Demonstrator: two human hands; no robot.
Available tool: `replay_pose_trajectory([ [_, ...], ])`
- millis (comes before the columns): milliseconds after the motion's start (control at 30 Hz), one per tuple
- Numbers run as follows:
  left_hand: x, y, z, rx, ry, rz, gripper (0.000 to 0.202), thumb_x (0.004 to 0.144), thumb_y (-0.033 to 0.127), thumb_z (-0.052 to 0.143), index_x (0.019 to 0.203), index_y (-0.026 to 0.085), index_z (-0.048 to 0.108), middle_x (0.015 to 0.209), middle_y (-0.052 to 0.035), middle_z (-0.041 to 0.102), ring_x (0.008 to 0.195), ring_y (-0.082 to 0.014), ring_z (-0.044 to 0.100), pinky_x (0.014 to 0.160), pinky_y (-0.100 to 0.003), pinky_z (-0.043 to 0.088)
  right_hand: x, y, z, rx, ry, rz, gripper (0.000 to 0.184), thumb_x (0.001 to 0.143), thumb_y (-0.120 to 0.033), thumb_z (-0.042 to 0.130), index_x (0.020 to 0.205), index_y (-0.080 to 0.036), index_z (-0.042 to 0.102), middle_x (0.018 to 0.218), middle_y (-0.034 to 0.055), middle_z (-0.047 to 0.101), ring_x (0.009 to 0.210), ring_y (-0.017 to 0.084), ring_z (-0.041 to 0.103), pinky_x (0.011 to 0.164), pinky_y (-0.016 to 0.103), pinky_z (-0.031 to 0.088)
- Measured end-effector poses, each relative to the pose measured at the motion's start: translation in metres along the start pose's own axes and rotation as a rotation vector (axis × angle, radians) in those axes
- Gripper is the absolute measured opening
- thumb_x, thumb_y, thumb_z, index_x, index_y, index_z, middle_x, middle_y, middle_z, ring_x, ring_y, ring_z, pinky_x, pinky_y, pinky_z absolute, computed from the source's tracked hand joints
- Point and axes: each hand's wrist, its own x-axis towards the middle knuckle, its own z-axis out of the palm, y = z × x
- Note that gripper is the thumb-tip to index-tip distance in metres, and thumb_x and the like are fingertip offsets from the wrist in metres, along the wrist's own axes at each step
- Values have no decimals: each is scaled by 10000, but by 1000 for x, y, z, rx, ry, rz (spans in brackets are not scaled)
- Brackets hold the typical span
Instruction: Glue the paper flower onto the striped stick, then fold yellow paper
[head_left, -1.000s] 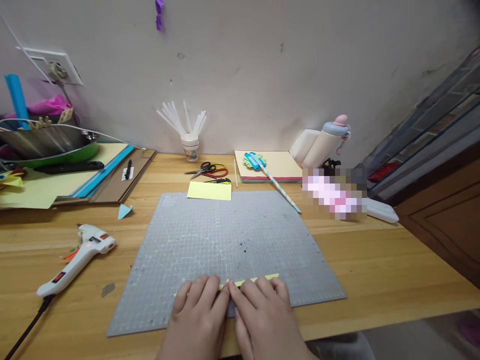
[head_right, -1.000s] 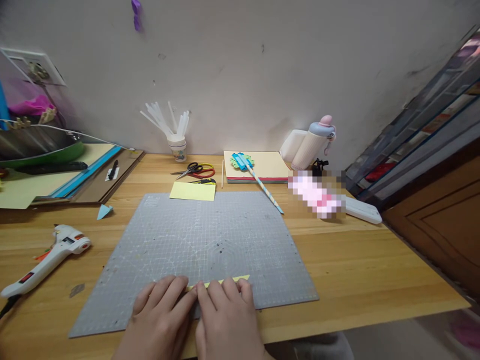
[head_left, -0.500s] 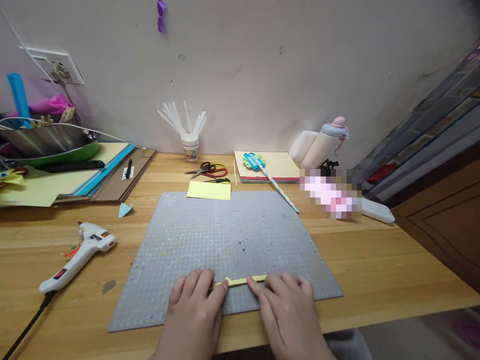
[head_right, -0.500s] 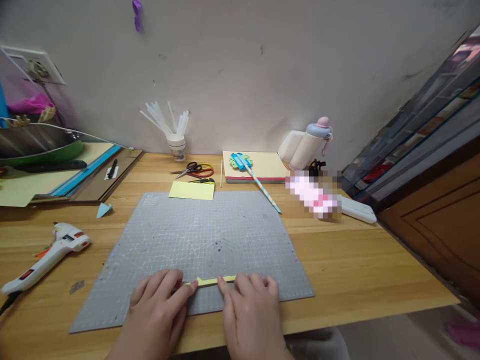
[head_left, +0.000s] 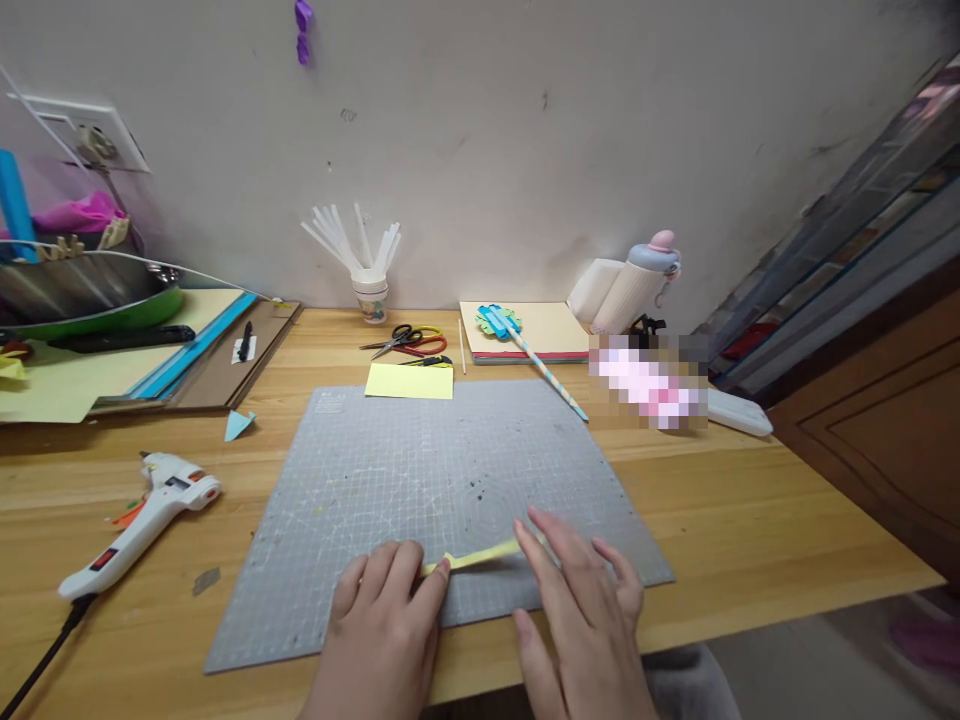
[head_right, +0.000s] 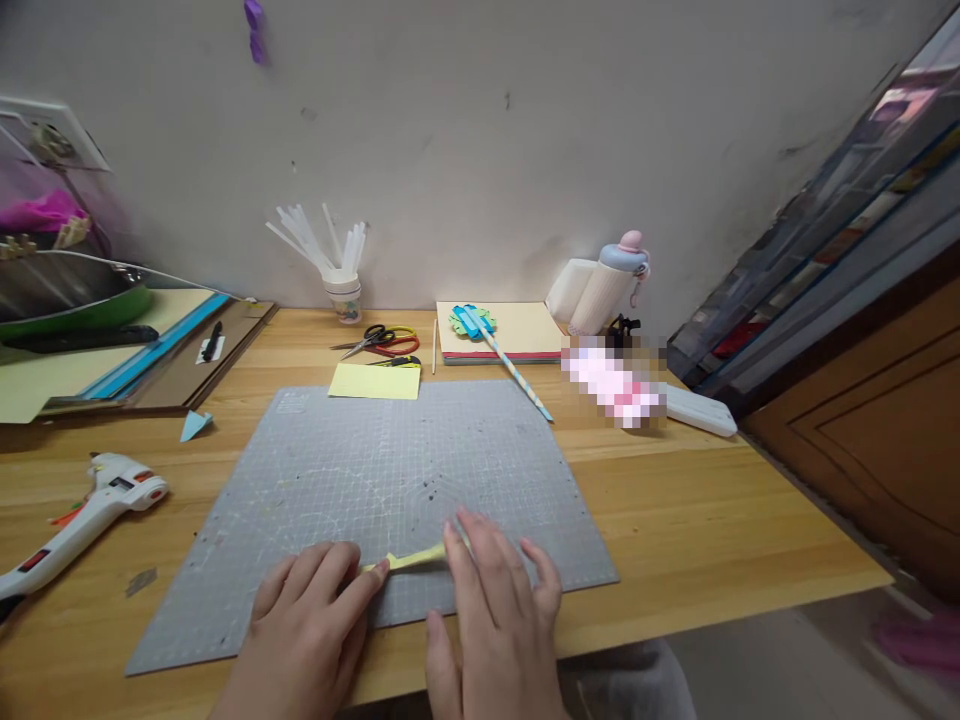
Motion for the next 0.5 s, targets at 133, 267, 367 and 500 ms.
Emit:
replay_pose_trajectory([
  [133,1,3,-1,-28,1,-28,266,830,136,522,1026,295,606,921,5,601,933,-189,505,855,-345,299,-3,-2,12,43,123,-75,611,811,-143,399,1402,-78,255,1362,201,445,1255,285,416,1036,536,215],
  [267,1,4,1,-67,-2,-39,260,804,105,529,974,284,612,898,5,593,915,-189,499,855,-350,302,-6,-9,34,167,-52,-372,627,739,-126,379,1350,-13,300,1213,140,611,1198,189,506,1063,411,308],
  [367,0,4,3,-83,21,-50,249,781,93,534,935,274,612,870,9,589,895,-188,497,851,-347,304,-7,-20,46,168,-73,-348,620,707,-115,386,1317,-16,344,1208,143,619,1182,202,530,1011,418,405],
  [500,0,2,3,-118,24,-41,287,778,67,487,944,270,603,894,14,603,917,-178,510,864,-336,290,-5,-27,47,196,-58,-271,554,725,-81,396,1278,-41,397,1190,122,635,1117,175,582,1029,397,410],
])
